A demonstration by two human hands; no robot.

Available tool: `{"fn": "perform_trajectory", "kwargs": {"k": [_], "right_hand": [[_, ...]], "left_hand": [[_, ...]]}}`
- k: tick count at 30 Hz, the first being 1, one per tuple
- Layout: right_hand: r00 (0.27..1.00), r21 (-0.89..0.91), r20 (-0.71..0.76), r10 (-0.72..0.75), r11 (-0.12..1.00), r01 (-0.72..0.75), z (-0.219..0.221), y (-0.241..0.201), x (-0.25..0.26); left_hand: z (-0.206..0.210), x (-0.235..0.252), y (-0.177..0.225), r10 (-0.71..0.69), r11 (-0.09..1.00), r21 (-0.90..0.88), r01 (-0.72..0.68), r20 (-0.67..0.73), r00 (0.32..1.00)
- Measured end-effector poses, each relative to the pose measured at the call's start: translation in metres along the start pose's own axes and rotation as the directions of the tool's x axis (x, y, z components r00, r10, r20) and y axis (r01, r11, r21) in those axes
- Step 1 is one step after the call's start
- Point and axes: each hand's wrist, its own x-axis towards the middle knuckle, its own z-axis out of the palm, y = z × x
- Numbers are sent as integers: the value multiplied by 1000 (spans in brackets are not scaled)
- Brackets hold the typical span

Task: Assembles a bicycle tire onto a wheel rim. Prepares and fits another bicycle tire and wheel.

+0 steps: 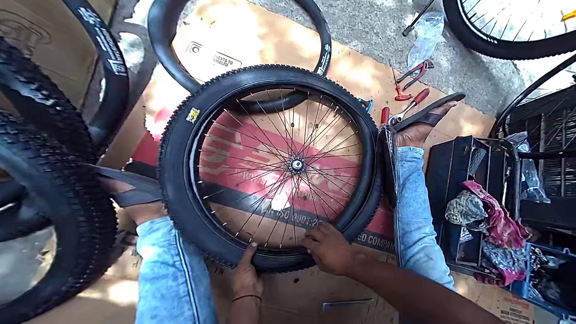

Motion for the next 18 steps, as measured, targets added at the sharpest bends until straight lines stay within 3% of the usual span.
{"fn": "perform_trajectory", "kwargs": {"k": [2,4,6,10,14,18], "right_hand": [[999,-120,35,-19,992,23,-17,47,-15],[990,-184,5,-142,973,140,-25,75,-23],[978,-174,-78,-193,969,177,-26,81,-15],[984,-115,-170,-54,993,34,-5,62,-15],[978,-170,207,13,985,23,-12,45,-38],[969,-249,244,-32,964,94,-11,37,-26]], "left_hand": [[-5,13,14,72,997,5,-72,27,997],[-12,15,25,117,993,-45,-114,94,989],[-16,15,30,132,988,-101,-118,147,980],[-20,24,21,105,991,-104,-89,157,982],[-19,25,23,118,991,-79,-107,152,981],[-18,17,29,153,982,-133,-131,168,974]]}}
